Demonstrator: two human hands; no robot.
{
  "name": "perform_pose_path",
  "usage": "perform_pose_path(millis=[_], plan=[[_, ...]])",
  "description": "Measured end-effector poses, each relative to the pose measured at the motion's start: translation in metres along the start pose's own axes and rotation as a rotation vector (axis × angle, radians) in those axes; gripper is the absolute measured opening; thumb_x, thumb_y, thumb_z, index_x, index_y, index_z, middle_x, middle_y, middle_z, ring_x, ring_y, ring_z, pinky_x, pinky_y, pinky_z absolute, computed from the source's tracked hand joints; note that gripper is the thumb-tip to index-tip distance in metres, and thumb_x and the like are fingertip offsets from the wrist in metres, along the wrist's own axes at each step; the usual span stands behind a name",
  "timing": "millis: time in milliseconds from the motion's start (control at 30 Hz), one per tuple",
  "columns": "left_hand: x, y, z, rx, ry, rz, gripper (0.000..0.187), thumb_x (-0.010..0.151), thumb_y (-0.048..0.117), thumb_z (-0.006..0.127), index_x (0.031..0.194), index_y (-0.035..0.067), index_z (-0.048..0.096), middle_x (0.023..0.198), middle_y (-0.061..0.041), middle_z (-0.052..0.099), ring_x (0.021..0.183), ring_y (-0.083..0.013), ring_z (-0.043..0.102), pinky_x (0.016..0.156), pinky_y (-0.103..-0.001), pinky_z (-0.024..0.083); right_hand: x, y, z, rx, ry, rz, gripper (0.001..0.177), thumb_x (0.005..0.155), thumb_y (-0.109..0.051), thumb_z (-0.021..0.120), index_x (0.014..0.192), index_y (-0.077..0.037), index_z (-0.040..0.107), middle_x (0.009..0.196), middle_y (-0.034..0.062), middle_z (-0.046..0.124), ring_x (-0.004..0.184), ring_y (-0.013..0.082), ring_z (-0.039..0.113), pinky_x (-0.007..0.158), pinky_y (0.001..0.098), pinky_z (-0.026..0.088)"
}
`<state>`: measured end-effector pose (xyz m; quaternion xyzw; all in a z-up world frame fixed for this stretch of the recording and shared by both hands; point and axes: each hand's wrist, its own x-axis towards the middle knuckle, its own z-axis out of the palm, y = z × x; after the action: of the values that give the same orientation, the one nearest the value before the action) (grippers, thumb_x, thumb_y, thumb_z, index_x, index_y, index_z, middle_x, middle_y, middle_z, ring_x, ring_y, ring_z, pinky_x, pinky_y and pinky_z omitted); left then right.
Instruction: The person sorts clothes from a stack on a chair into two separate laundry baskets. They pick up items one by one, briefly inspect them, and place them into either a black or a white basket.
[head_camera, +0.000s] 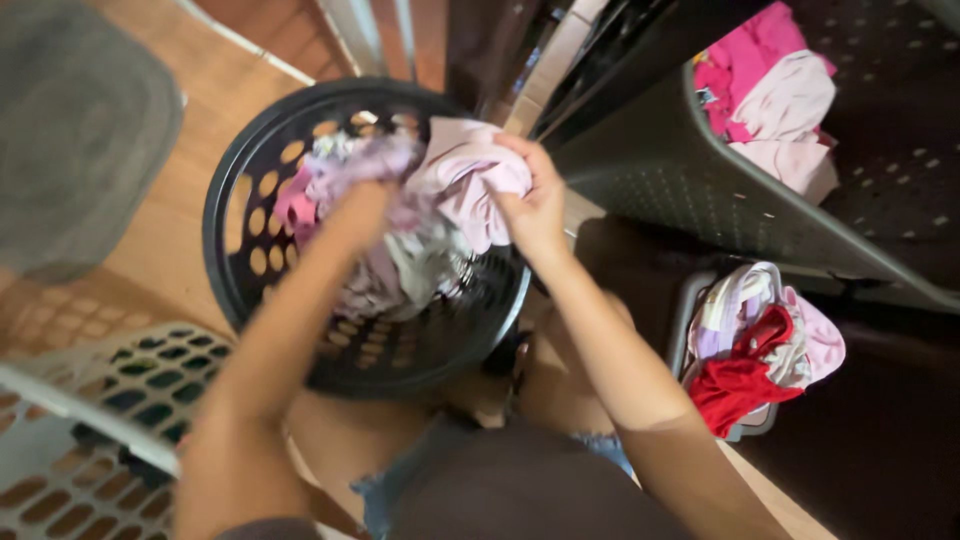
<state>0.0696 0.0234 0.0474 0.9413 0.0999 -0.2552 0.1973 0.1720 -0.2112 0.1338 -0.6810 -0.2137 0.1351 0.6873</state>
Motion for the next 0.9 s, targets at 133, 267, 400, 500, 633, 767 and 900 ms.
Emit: perform_pose_path(millis=[133,267,400,500,633,767,900], plan=[[-0.077,-0.019,-0.085,-0.074,0.369,0.025,0.039,0.083,0.02,0.073,0.12,0.012,0.065,0.113,-0.025,0.061,0.09,-0.0485,0.065,0.079,-0.054,0.052,-0.001,0.0,0.002,-0.013,0.003,-0.003,0.046,0.089,0.005,0.073,0.133,-0.002,0.061,0.12,0.006,0.069,0.11,0.0129,0.065,0.099,0.0267,0.053],[-0.112,-0.021,-0.111,-0.011,0.554,0.086,0.028,0.094,0.011,0.063,0.121,0.013,0.065,0.115,-0.019,0.063,0.092,-0.0448,0.067,0.078,-0.053,0.054,-0.003,-0.008,0.006,-0.284,-0.052,-0.123,0.05,0.085,0.005,0.074,0.133,-0.005,0.064,0.12,0.0105,0.068,0.112,0.0199,0.067,0.1,0.0296,0.053],[-0.12,-0.02,-0.115,0.203,0.621,0.126,0.019,0.101,0.011,0.059,0.119,0.014,0.065,0.105,-0.015,0.062,0.087,-0.0364,0.068,0.07,-0.052,0.053,0.0,-0.016,0.023,-0.359,-0.095,-0.213,0.049,0.089,-0.001,0.077,0.135,-0.007,0.063,0.127,0.0143,0.066,0.121,0.028,0.066,0.107,0.0339,0.05],[-0.125,-0.015,-0.12,0.309,0.692,0.165,0.018,0.098,0.014,0.06,0.115,0.014,0.065,0.103,-0.012,0.061,0.086,-0.0319,0.068,0.065,-0.048,0.054,0.006,-0.019,0.039,-0.396,-0.144,-0.155,0.058,0.086,-0.006,0.079,0.142,-0.009,0.06,0.129,0.0125,0.065,0.126,0.028,0.065,0.111,0.0346,0.051],[-0.128,-0.006,-0.129,0.407,0.747,0.266,0.032,0.086,0.013,0.064,0.118,0.016,0.067,0.106,-0.007,0.063,0.091,-0.0289,0.069,0.061,-0.043,0.056,0.017,-0.02,0.072,-0.37,-0.352,-0.262,0.098,0.069,-0.017,0.093,0.15,-0.002,0.041,0.146,0.0229,0.046,0.136,0.0408,0.045,0.115,0.0436,0.037],[-0.117,0.004,-0.124,0.336,0.858,0.35,0.031,0.091,0.012,0.067,0.122,0.014,0.068,0.109,-0.006,0.063,0.093,-0.0293,0.068,0.071,-0.041,0.06,0.019,0.003,0.099,-0.488,-0.356,-0.324,0.092,0.064,-0.016,0.094,0.143,-0.005,0.049,0.15,0.0295,0.042,0.137,0.0473,0.041,0.111,0.0454,0.04],[-0.096,0.023,-0.093,0.101,1.109,0.466,0.029,0.093,0.014,0.068,0.121,0.006,0.062,0.116,-0.01,0.063,0.099,-0.0291,0.067,0.075,-0.041,0.058,0.026,0.046,0.108,-0.495,-0.27,-0.135,0.047,0.079,-0.006,0.082,0.123,-0.012,0.067,0.124,0.0141,0.067,0.122,0.0319,0.066,0.106,0.0369,0.054]])
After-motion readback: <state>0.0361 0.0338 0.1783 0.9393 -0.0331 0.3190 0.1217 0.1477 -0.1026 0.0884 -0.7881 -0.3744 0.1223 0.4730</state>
